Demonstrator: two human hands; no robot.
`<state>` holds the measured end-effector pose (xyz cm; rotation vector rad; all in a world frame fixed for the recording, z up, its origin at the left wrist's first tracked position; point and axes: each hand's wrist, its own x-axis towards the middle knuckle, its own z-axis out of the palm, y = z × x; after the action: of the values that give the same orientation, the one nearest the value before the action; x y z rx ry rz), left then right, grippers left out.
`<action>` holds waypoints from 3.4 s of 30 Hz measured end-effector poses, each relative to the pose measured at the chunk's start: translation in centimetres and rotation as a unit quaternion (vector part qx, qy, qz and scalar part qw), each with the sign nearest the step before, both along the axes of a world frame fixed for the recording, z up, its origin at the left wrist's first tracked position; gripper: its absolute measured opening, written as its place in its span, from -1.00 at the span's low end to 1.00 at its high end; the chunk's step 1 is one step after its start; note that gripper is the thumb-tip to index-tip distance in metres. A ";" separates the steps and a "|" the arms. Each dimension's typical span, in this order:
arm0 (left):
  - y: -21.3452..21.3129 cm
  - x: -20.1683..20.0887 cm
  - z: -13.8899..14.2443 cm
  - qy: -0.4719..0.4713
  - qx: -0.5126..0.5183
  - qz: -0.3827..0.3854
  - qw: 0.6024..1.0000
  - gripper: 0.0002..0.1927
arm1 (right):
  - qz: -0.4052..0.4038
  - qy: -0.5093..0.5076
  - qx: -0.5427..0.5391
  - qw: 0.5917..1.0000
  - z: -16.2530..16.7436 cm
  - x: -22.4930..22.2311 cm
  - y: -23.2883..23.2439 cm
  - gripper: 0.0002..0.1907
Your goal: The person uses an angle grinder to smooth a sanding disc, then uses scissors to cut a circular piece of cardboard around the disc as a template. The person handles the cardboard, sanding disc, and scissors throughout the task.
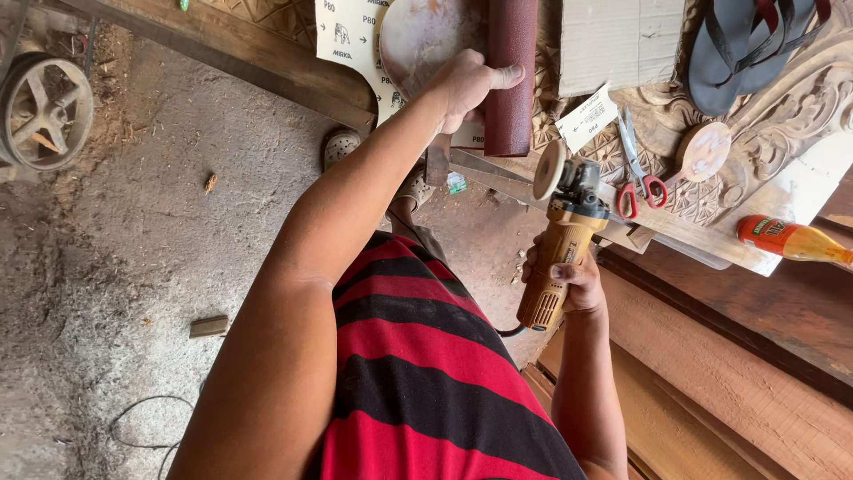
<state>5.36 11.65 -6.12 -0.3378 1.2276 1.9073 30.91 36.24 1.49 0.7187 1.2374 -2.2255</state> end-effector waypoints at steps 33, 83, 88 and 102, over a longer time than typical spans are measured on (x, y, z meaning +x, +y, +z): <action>3.0 0.5 -2.7 0.008 -0.015 0.007 1.000 -0.21 | 0.023 -0.035 0.024 0.999 1.3 -0.4 -1.1 -0.34; 3.5 0.9 -2.5 -0.005 -0.009 0.009 1.000 -0.19 | 0.035 -0.036 0.072 0.996 2.5 -0.6 -1.0 -0.33; 3.7 0.8 -2.5 -0.010 -0.020 0.017 1.000 -0.18 | 0.029 -0.035 0.056 0.997 2.5 -0.7 -1.0 -0.35; 3.7 0.6 -2.3 0.000 -0.011 0.019 1.000 -0.18 | 0.029 -0.040 0.059 0.997 2.2 -0.5 -1.0 -0.34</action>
<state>5.95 15.37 -8.39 -0.3747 1.2506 1.9271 30.41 35.23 3.70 0.7977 1.3422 -2.0703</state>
